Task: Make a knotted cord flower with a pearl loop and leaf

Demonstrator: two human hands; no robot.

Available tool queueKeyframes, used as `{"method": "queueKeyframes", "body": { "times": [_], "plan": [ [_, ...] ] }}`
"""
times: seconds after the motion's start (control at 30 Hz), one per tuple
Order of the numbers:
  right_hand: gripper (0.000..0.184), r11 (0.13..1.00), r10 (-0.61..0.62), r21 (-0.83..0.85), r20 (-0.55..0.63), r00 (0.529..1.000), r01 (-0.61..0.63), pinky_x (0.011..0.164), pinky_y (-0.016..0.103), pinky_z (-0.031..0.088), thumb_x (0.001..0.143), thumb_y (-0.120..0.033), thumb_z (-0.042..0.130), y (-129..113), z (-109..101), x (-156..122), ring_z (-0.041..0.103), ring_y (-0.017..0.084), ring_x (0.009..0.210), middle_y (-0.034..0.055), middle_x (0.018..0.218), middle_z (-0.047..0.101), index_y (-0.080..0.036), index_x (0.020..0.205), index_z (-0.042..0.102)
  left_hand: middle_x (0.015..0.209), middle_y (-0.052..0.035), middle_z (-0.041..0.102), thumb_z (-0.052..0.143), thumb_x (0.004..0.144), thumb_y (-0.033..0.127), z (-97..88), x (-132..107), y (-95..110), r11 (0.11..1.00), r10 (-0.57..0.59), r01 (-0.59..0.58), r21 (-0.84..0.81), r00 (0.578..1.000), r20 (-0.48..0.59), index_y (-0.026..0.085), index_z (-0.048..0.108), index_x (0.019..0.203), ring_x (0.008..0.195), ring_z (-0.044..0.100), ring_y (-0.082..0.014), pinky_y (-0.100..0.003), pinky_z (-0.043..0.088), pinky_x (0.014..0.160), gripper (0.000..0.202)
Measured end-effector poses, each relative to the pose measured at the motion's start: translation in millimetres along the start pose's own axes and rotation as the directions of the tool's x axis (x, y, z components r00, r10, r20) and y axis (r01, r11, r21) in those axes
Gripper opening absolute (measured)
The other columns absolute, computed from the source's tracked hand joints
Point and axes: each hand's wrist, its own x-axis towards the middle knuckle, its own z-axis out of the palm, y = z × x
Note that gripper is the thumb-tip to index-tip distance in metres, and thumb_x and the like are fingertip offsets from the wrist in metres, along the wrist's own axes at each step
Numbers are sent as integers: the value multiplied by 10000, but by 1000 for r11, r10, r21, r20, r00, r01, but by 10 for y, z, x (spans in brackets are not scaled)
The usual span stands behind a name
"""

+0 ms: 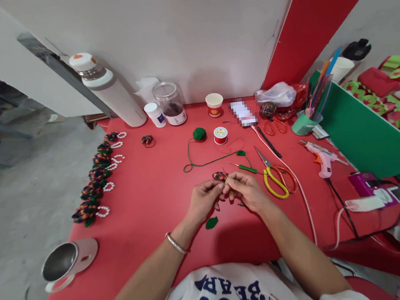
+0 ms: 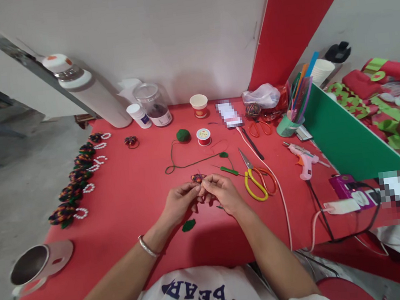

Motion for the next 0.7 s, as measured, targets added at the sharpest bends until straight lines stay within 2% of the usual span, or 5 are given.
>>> {"method": "queueKeyframes", "body": {
  "times": [0.13, 0.3, 0.47, 0.6, 0.7],
  "plan": [
    [365, 998, 62, -13, 47, 997, -61, 432, 186, 431, 765, -500, 786, 32, 0, -7, 556, 77, 463, 5, 674, 699, -169, 753, 633, 570, 3, 632, 734, 743, 497, 22, -2, -15, 997, 13, -10, 81, 999, -44, 125, 663, 770, 352, 500, -76, -191, 431, 318, 379],
    [341, 999, 33, -45, 66, 997, -30, 447, 193, 427, 786, -474, 776, 47, 5, -33, 558, 82, 471, 5, 641, 688, -164, 734, 642, 555, 1, 628, 666, 801, 476, 76, -21, -40, 979, 91, -79, 190, 994, -54, 134, 641, 762, 361, 512, -89, -198, 432, 319, 345],
    [338, 998, 19, -61, 157, 987, -10, 468, 211, 431, 815, -468, 757, 61, 50, -52, 563, 94, 489, 10, 624, 684, -167, 722, 634, 460, 36, 565, 672, 803, 473, 85, 0, -77, 989, 106, -97, 108, 991, -84, 158, 609, 756, 351, 542, -114, -196, 439, 328, 325],
    [355, 1000, -14, -1, 69, 997, 15, 456, 206, 418, 779, -490, 785, 24, 52, -43, 545, 87, 483, 4, 653, 690, -176, 743, 624, 576, -12, 641, 716, 769, 521, 9, 23, -16, 999, -16, 17, -39, 1000, 13, 131, 641, 790, 408, 575, -116, -198, 459, 327, 397],
    [343, 999, -2, -32, 97, 995, 5, 450, 209, 418, 802, -487, 766, 7, 38, -43, 554, 94, 493, 8, 665, 693, -177, 755, 626, 605, -62, 667, 690, 791, 556, -42, 23, 57, 988, -121, 133, -72, 980, 158, 121, 634, 735, 468, 618, -143, -193, 450, 320, 443]
  ]
}}
